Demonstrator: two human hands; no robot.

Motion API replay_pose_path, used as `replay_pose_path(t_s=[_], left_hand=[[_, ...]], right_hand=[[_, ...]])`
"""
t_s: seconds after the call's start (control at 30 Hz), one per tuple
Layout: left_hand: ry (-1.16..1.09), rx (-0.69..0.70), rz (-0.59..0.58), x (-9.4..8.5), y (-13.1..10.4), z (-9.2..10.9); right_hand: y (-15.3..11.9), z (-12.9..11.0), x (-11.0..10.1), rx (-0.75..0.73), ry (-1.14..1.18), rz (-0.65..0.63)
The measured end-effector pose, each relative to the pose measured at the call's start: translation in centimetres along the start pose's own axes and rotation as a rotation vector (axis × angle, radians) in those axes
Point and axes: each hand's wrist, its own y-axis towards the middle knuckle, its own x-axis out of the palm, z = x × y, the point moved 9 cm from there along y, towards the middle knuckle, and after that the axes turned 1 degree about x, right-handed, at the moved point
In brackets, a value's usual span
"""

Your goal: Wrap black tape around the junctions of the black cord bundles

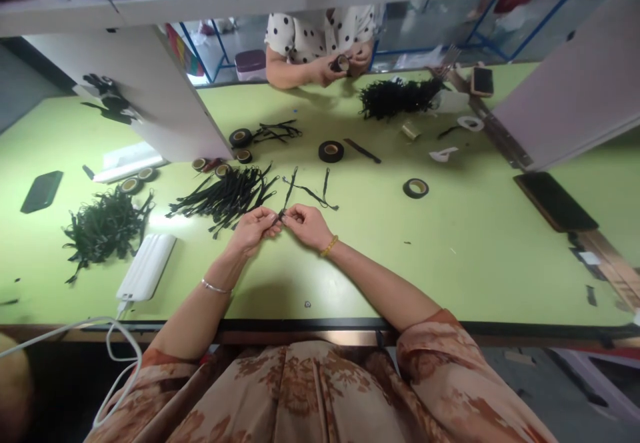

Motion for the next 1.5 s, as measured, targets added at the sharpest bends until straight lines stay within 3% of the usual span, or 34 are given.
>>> replay_pose_path(t_s=[0.23,1.1,1.5], left_hand=[[0.016,0.045,0.085,-0.9,0.2,0.5],[0.122,0.084,-0.114,0.8,-0.2,0.8],[0.207,0.202,-0.139,1.1,-0.5,1.8]], right_hand=[[-0.2,-0.3,0.0,0.024,-0.008,-0.015],[-0.3,0.3,-0.5,0.061,0.069,0.087],[-0.3,-0.4,-0.7,0.051,0.077,0.092]])
